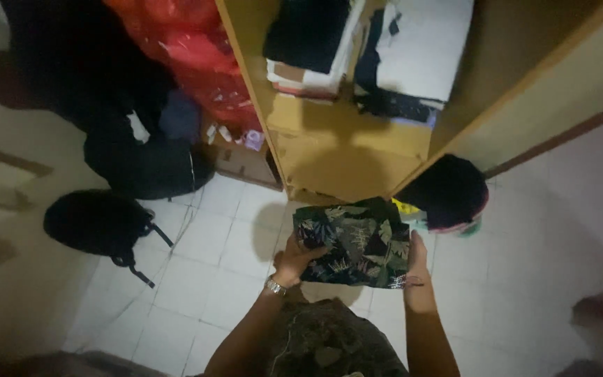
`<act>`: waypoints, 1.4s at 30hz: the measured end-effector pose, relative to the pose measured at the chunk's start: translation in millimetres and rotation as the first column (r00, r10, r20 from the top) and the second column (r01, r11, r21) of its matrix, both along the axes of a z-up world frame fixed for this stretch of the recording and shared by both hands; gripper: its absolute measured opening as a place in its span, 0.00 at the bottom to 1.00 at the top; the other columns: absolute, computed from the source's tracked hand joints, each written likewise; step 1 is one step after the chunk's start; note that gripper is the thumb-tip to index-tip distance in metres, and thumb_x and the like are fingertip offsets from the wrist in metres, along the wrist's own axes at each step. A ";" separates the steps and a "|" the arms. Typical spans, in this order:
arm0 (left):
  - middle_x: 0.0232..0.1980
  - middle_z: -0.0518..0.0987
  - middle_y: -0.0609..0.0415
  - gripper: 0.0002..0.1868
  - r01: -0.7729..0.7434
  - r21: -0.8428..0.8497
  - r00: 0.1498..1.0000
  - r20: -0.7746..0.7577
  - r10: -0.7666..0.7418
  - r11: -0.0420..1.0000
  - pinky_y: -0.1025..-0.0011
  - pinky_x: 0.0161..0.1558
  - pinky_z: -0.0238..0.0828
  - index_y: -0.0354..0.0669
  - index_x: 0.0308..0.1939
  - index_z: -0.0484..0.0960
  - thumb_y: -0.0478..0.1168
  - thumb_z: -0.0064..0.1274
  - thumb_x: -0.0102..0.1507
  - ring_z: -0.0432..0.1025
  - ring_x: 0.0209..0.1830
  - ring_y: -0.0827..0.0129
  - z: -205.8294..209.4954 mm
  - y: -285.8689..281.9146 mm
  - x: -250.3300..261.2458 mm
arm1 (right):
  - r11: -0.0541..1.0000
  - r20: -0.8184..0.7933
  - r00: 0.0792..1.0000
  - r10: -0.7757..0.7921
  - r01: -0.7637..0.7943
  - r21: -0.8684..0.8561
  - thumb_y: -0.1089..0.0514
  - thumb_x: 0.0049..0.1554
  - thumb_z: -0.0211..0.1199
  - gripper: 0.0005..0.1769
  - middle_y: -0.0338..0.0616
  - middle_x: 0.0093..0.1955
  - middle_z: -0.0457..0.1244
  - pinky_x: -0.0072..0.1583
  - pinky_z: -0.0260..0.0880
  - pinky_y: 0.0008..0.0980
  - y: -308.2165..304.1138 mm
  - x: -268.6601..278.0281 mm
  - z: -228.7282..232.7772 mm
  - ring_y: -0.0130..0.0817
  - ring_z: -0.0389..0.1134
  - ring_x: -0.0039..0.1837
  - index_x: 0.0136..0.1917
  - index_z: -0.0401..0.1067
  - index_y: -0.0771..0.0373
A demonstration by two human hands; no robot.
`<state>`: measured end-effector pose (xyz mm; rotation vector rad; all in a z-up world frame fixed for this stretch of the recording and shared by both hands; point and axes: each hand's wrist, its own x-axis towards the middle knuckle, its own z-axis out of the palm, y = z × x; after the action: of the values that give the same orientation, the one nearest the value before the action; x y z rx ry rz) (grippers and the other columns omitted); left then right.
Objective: The person is picking up folded clothes and small electronic boxes from a bed and placing them into a wooden shelf unit to organize them.
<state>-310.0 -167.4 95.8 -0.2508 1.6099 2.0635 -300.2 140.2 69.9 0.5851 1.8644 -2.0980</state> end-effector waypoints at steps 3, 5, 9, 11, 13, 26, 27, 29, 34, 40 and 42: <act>0.74 0.65 0.37 0.54 0.000 0.055 0.996 -0.090 0.005 0.999 0.36 0.74 0.51 0.45 0.76 0.58 0.43 0.75 0.52 0.57 0.75 0.38 44.3 -22.8 -35.6 | 0.994 0.005 0.998 0.063 -0.063 0.091 0.46 0.51 0.72 0.42 0.40 0.75 0.60 0.68 0.65 0.59 -20.4 -27.4 4.0 0.49 0.65 0.72 0.76 0.61 0.39; 0.75 0.64 0.37 0.54 0.009 0.089 0.993 -0.116 0.001 0.996 0.34 0.73 0.52 0.46 0.77 0.58 0.41 0.74 0.53 0.57 0.75 0.38 27.7 -30.5 -61.4 | 0.982 0.014 0.995 0.101 -0.102 0.160 0.47 0.50 0.73 0.43 0.40 0.75 0.60 0.68 0.65 0.59 -24.9 -44.3 8.4 0.48 0.65 0.72 0.76 0.61 0.38; 0.75 0.64 0.41 0.54 0.013 0.070 0.979 -0.202 0.001 0.997 0.35 0.73 0.52 0.46 0.78 0.55 0.42 0.73 0.55 0.58 0.75 0.43 53.6 -44.5 -103.1 | 0.908 0.171 0.985 0.024 -0.093 0.409 0.38 0.46 0.76 0.46 0.22 0.74 0.61 0.69 0.67 0.46 -80.2 -107.2 117.4 0.34 0.65 0.72 0.74 0.61 0.21; 0.74 0.65 0.42 0.51 0.030 0.057 0.966 -0.258 -0.015 0.998 0.37 0.73 0.53 0.46 0.77 0.56 0.42 0.71 0.57 0.60 0.74 0.46 59.0 -49.7 -129.6 | 0.955 -0.047 0.997 0.062 -0.046 0.294 0.52 0.46 0.76 0.44 0.33 0.71 0.63 0.69 0.67 0.48 -70.3 -129.3 117.7 0.37 0.65 0.71 0.73 0.64 0.36; 0.73 0.66 0.44 0.48 0.060 0.038 0.949 -0.311 -0.045 0.998 0.39 0.74 0.55 0.45 0.77 0.57 0.43 0.70 0.59 0.61 0.73 0.50 56.2 -55.8 -153.8 | 0.986 -0.266 0.963 0.053 -0.009 0.164 0.66 0.46 0.76 0.42 0.43 0.69 0.65 0.69 0.66 0.50 -72.3 -145.5 129.3 0.41 0.66 0.71 0.72 0.67 0.51; 0.66 0.75 0.53 0.49 -0.100 -0.219 0.978 -0.200 0.055 0.971 0.58 0.65 0.63 0.49 0.66 0.70 0.73 0.45 0.48 0.70 0.66 0.58 174.4 6.1 -272.0 | 0.643 -0.467 0.688 0.556 0.000 0.766 0.57 0.58 0.61 0.28 0.54 0.66 0.63 0.63 0.63 0.49 -53.1 -347.8 305.3 0.49 0.64 0.66 0.71 0.66 0.64; 0.76 0.67 0.50 0.62 -0.043 -0.315 0.996 -0.086 0.017 0.948 0.50 0.70 0.56 0.54 0.76 0.60 0.80 0.38 0.42 0.63 0.74 0.53 187.0 11.9 -280.3 | 0.539 -0.404 0.691 0.599 0.025 0.842 0.63 0.59 0.59 0.28 0.58 0.67 0.62 0.64 0.59 0.55 -52.0 -365.4 314.0 0.54 0.62 0.67 0.73 0.65 0.64; 0.79 0.61 0.52 0.61 -0.074 -0.160 0.997 0.003 0.075 0.984 0.53 0.73 0.50 0.53 0.77 0.55 0.75 0.44 0.43 0.58 0.77 0.54 189.7 21.7 -303.1 | 0.404 -0.153 0.860 0.487 -0.067 0.912 0.56 0.61 0.56 0.19 0.61 0.55 0.64 0.52 0.60 0.52 -29.6 -421.9 296.7 0.55 0.64 0.55 0.62 0.70 0.68; 0.80 0.59 0.42 0.27 0.099 0.027 0.869 -0.489 -0.073 0.995 0.60 0.76 0.48 0.54 0.79 0.54 0.43 0.28 0.74 0.56 0.78 0.54 85.7 58.4 -375.2 | 0.463 0.285 0.929 0.235 -0.365 0.808 0.30 0.67 0.38 0.39 0.57 0.83 0.43 0.76 0.46 0.61 -21.5 -521.4 258.6 0.58 0.46 0.80 0.83 0.48 0.52; 0.64 0.76 0.48 0.21 -0.259 0.585 0.940 -0.031 0.340 0.769 0.57 0.63 0.70 0.43 0.62 0.75 0.48 0.50 0.68 0.70 0.63 0.58 83.4 89.2 -398.6 | 0.194 0.160 0.863 0.478 -0.281 0.940 0.36 0.69 0.40 0.34 0.57 0.78 0.49 0.73 0.51 0.54 -40.5 -584.0 220.4 0.55 0.52 0.75 0.80 0.53 0.55; 0.72 0.65 0.39 0.36 -0.228 -0.479 0.811 -0.575 -0.107 0.848 0.49 0.72 0.45 0.44 0.73 0.61 0.50 0.53 0.64 0.58 0.73 0.47 28.0 95.4 -414.5 | 0.116 0.129 0.824 0.552 -0.228 0.967 0.38 0.69 0.40 0.33 0.57 0.76 0.52 0.72 0.53 0.52 -41.7 -602.7 200.1 0.54 0.54 0.74 0.80 0.54 0.57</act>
<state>-724.6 -72.0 123.8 0.1855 2.5836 1.7792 -902.9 98.6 270.0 -0.1051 2.9453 -0.3898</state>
